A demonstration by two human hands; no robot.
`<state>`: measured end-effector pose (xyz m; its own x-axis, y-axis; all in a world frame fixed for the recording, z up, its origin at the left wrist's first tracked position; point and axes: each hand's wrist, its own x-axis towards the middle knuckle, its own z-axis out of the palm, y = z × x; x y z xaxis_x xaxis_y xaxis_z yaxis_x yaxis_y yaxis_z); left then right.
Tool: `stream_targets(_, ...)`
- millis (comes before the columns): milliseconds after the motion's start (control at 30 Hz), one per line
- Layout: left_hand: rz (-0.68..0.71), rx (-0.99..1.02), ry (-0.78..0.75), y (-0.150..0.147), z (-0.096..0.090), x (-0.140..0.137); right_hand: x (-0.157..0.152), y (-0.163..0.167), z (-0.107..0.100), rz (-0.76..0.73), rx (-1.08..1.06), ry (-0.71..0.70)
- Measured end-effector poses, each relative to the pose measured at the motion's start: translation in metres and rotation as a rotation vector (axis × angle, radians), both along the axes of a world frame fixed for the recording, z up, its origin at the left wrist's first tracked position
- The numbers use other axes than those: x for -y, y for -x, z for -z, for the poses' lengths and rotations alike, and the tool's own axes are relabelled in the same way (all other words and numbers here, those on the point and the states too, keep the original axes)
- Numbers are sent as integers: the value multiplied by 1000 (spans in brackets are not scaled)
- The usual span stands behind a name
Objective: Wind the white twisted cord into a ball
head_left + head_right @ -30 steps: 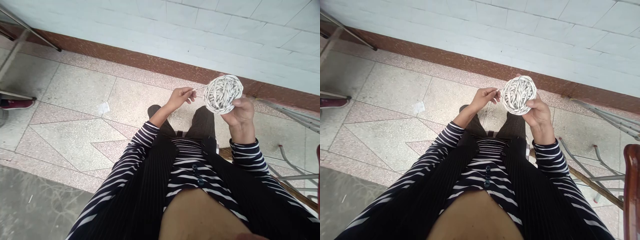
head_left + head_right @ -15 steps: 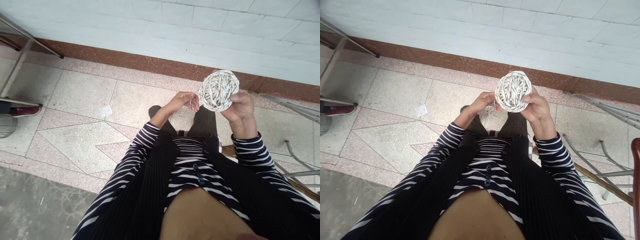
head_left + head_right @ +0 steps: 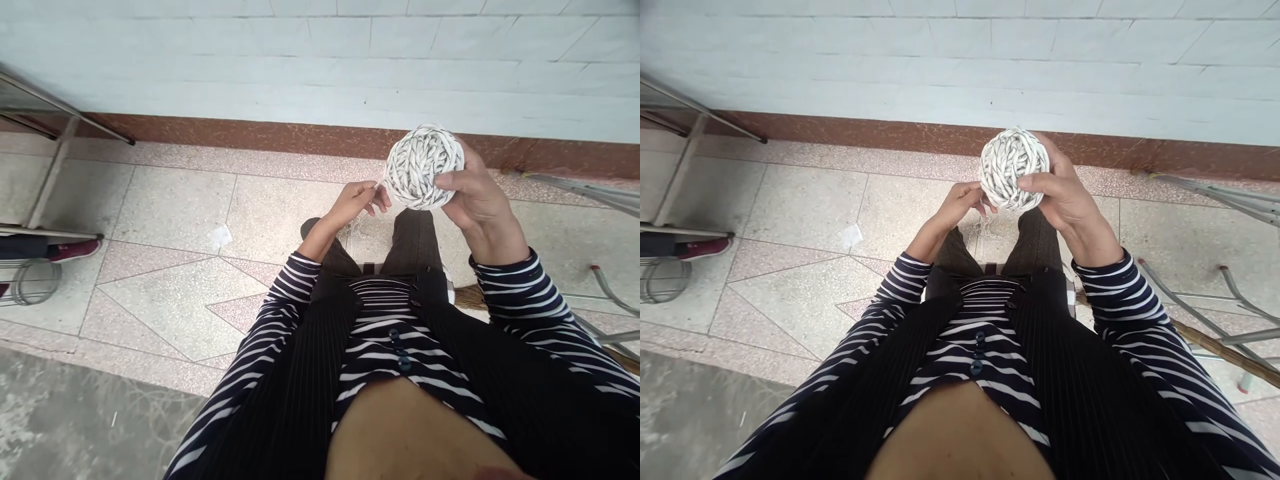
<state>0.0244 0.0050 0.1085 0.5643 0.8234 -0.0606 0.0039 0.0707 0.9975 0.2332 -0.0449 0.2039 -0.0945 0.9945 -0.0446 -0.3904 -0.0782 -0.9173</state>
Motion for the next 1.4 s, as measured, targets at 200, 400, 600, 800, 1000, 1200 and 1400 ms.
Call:
stream_targets(200, -167, -64, -52, -13, 7, -8, 3, 10, -5, -43, -1, 35)
stream_targets(400, -96, -86, 69, -28, 12, 3, -1, 7, -4, 7, 11, 20)
stream_targets(600, -228, -148, 15, -29, 20, -4, 9, 7, -9, 27, 117, -58)
stream_targets(800, -87, -144, 16, -17, 33, 3, -1, 4, 0, 131, 76, -88)
stream_targets(1000, 147, -195, 134, -17, 45, 27, -19, -8, 8, 215, 241, -170)
stream_targets(1200, 374, -88, 210, -7, 27, 36, -31, -10, 6, 190, 440, -270)
stream_targets(1400, 460, -74, 83, 11, -14, 30, -65, -19, 76, 166, 610, -319)
